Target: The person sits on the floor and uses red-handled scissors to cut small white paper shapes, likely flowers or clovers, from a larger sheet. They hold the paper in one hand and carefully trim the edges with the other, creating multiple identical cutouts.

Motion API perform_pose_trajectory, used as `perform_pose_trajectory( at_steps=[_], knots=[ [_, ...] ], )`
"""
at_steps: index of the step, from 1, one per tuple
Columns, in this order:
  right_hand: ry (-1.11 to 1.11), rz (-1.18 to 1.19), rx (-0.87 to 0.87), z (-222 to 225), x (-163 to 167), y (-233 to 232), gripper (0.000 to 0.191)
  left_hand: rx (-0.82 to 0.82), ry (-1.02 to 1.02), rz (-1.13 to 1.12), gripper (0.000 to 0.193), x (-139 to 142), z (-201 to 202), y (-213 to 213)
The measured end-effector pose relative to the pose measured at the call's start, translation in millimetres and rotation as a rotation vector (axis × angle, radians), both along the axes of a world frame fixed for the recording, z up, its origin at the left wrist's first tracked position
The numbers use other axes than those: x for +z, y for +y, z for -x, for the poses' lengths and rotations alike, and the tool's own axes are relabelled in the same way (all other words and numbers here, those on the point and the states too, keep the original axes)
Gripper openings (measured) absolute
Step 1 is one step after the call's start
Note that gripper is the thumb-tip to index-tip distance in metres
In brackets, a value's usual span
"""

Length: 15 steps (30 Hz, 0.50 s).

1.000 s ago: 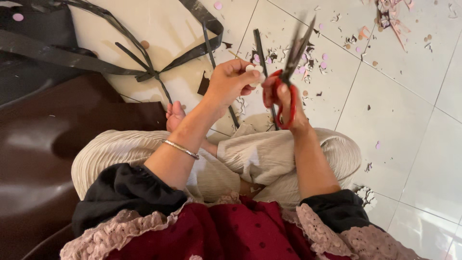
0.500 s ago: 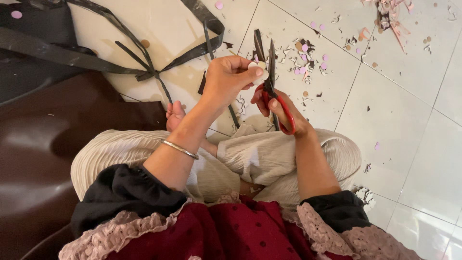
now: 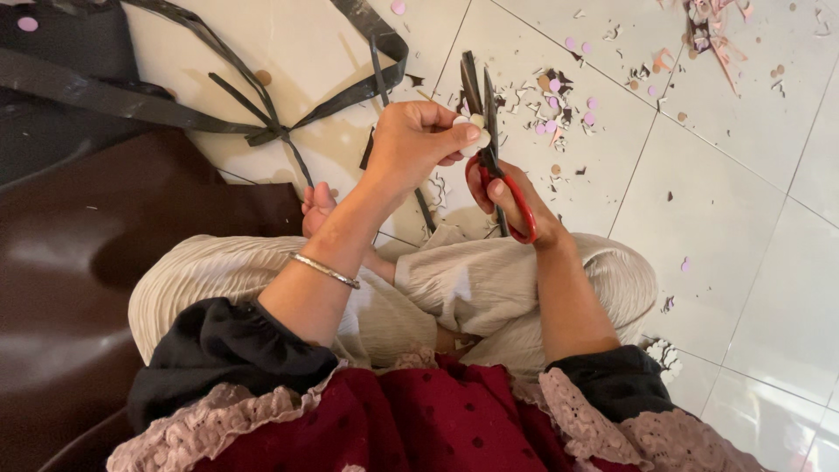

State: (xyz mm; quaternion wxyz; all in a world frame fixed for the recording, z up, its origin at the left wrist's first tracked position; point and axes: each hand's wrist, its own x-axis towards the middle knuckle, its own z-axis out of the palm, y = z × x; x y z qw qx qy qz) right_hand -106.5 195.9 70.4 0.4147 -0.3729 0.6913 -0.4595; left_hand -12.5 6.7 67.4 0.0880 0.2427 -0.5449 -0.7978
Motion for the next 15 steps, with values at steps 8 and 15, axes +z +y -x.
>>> perform_pose_trajectory(
  at_steps=[8, 15],
  knots=[
    [-0.009, 0.059, -0.007, -2.9, -3.6, -1.0, 0.083, -0.040, 0.010, -0.063, 0.024, -1.8, -0.8, -0.5],
    [-0.009, 0.121, 0.035, -2.2, -1.5, 0.3, 0.079, -0.068, 0.054, -0.097, 0.023, -6.9, 0.8, -2.2]
  ],
)
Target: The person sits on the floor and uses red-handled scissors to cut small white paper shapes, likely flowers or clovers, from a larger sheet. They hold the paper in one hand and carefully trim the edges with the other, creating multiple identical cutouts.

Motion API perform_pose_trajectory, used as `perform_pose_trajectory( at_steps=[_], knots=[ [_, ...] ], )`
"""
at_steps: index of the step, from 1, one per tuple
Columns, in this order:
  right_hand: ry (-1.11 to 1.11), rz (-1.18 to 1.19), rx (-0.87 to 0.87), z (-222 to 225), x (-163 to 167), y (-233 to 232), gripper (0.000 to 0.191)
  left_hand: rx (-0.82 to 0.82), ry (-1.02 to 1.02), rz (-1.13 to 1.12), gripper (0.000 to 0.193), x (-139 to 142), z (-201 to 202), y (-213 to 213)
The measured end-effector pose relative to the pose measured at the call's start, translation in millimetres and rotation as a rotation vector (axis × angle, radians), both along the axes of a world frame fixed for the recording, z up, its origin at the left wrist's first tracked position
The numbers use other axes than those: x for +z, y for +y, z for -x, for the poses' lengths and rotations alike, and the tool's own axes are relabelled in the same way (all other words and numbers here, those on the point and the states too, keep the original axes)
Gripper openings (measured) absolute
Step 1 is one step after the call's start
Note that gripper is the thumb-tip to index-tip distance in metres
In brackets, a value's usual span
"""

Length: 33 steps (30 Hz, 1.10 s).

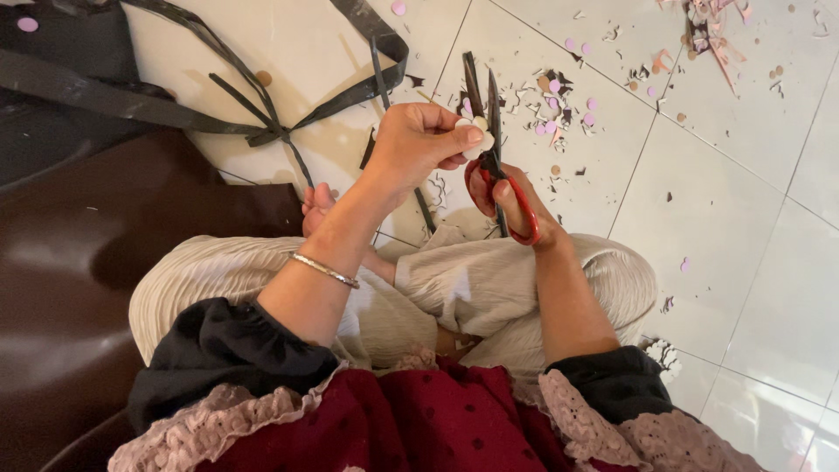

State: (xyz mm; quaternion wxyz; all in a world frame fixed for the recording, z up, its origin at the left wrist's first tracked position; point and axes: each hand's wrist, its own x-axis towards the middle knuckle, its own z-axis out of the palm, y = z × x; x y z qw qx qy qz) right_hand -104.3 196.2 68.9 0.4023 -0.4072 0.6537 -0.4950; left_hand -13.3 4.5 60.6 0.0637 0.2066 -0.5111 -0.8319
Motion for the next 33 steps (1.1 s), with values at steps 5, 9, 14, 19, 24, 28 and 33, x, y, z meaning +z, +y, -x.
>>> perform_pose_trajectory(
  at_steps=[5, 9, 14, 19, 24, 28, 33],
  knots=[
    [0.033, 0.015, 0.027, 0.9, 7.1, -0.4, 0.077, -0.025, 0.005, 0.023, 0.024, -1.6, -0.2, -3.8],
    [0.073, 0.036, 0.085, 4.4, 13.0, 0.1, 0.077, -0.054, 0.001, 0.040, 0.022, 1.2, -2.4, -8.1],
    [-0.033, -0.041, 0.082, 7.6, 13.4, 5.9, 0.079, -0.087, -0.003, 0.126, 0.021, 7.2, -5.1, -14.2],
    [-0.073, -0.165, 0.064, 13.3, 9.4, 11.5, 0.081, -0.133, -0.015, 0.155, 0.019, 12.5, -9.2, -18.3],
    [-0.099, -0.189, 0.114, 19.0, 7.4, 15.4, 0.081, -0.180, -0.044, 0.163, 0.017, 15.1, -10.6, -22.4],
    [-0.101, -0.244, 0.121, 22.1, 9.9, 16.8, 0.084, -0.212, -0.055, 0.190, 0.016, 16.7, -11.5, -24.5],
    [-0.091, -0.302, 0.116, 21.6, 13.6, 16.7, 0.086, -0.225, -0.097, 0.227, 0.017, 17.8, -12.5, -26.2]
  ],
)
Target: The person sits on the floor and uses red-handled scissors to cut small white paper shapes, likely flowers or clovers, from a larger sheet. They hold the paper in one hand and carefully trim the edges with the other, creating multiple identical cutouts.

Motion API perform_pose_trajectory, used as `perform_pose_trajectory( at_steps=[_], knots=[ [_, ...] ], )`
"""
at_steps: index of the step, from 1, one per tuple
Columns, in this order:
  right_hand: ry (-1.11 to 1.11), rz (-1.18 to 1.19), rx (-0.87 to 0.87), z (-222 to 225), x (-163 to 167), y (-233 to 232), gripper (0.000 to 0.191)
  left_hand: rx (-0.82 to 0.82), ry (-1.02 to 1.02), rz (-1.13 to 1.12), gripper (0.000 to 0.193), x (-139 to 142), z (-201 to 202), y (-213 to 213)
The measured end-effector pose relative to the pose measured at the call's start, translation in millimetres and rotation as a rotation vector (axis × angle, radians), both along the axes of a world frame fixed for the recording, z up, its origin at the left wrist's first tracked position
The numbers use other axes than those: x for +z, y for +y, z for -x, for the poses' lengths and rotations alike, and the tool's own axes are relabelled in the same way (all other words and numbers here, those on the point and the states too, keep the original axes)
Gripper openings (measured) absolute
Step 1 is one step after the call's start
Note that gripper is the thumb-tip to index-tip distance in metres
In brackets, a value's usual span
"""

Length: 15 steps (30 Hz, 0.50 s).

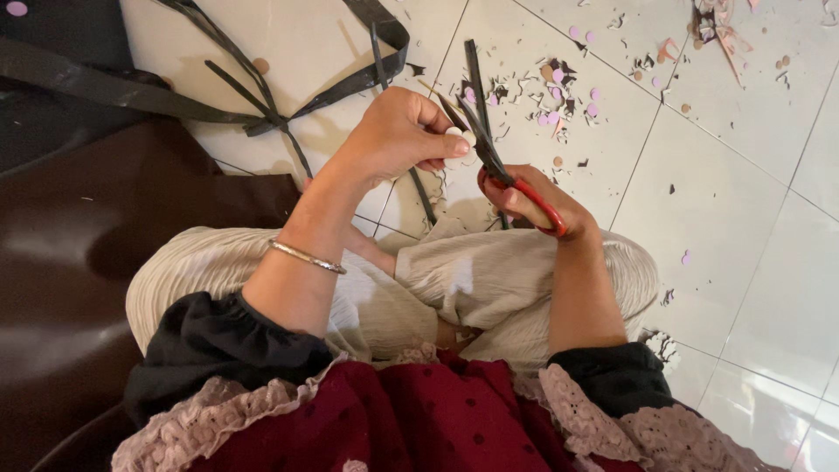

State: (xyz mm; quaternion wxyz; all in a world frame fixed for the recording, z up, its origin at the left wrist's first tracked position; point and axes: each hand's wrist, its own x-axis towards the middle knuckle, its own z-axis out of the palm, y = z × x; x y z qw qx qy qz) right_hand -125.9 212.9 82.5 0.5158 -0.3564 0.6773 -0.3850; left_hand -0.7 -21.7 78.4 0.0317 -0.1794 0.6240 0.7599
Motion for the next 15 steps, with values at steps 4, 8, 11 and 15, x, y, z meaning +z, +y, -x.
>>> perform_pose_trajectory(
  at_steps=[4, 8, 11, 15],
  knots=[
    [0.010, -0.042, 0.027, 2.3, 3.2, 1.3, 0.081, -0.013, 0.017, -0.007, 0.018, -0.3, -1.2, -1.6],
    [0.004, -0.060, 0.034, 1.7, 5.8, 2.4, 0.080, -0.014, -0.010, 0.013, 0.017, -1.2, -1.3, -2.3],
    [0.030, -0.039, 0.011, -1.4, 6.3, -0.1, 0.082, 0.009, -0.011, 0.043, 0.017, -1.3, -0.6, -3.0],
    [0.085, 0.012, 0.061, -3.2, 6.4, -3.6, 0.088, 0.021, -0.006, 0.103, 0.018, -1.2, -1.7, -4.7]
  ],
)
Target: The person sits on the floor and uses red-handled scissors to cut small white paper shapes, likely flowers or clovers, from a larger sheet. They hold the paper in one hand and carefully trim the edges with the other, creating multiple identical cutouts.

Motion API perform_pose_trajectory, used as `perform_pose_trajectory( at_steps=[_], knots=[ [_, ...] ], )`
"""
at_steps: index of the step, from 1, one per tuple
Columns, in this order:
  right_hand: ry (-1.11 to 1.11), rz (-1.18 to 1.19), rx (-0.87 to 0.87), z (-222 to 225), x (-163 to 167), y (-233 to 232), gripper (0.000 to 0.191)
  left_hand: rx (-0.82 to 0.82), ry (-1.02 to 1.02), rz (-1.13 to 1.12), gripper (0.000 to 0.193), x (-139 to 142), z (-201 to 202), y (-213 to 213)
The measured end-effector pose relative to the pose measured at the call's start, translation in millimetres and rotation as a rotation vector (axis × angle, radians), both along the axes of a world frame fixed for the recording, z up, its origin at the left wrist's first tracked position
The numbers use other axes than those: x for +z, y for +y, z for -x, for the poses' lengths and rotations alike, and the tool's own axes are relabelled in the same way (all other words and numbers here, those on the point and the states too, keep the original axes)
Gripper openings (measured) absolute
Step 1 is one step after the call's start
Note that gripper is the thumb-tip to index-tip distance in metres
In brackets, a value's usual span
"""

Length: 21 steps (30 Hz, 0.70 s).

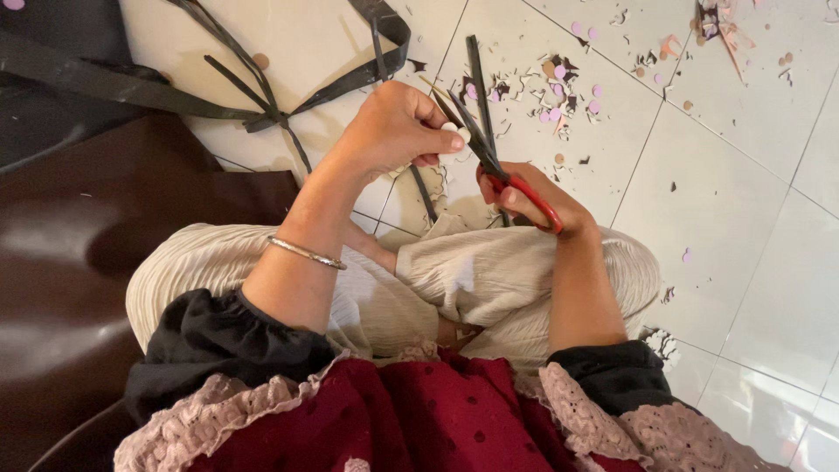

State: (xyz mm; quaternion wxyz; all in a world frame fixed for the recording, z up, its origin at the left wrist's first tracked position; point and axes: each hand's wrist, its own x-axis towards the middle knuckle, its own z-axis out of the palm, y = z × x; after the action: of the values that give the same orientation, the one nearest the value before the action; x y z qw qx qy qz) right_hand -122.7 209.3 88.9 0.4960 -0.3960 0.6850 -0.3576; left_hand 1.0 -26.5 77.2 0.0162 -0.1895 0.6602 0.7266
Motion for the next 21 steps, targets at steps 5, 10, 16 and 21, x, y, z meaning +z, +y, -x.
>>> perform_pose_trajectory(
  at_steps=[5, 10, 16, 21],
  knots=[
    [0.006, 0.007, 0.023, 2.3, -3.8, 0.7, 0.089, 0.001, -0.040, 0.014, 0.019, 1.0, -1.0, -0.5],
    [-0.015, -0.042, -0.005, 5.0, -11.5, 5.7, 0.084, 0.002, -0.057, -0.006, 0.020, 0.7, -1.7, -0.9],
    [-0.088, 0.096, -0.189, -0.2, -26.8, 1.6, 0.071, 0.082, 0.006, 0.089, 0.021, -9.7, 0.7, 2.7],
    [-0.166, 0.358, -0.423, -10.8, -48.8, -14.9, 0.044, 0.085, 0.044, 0.170, 0.021, -25.6, 4.0, 14.5]
  ],
)
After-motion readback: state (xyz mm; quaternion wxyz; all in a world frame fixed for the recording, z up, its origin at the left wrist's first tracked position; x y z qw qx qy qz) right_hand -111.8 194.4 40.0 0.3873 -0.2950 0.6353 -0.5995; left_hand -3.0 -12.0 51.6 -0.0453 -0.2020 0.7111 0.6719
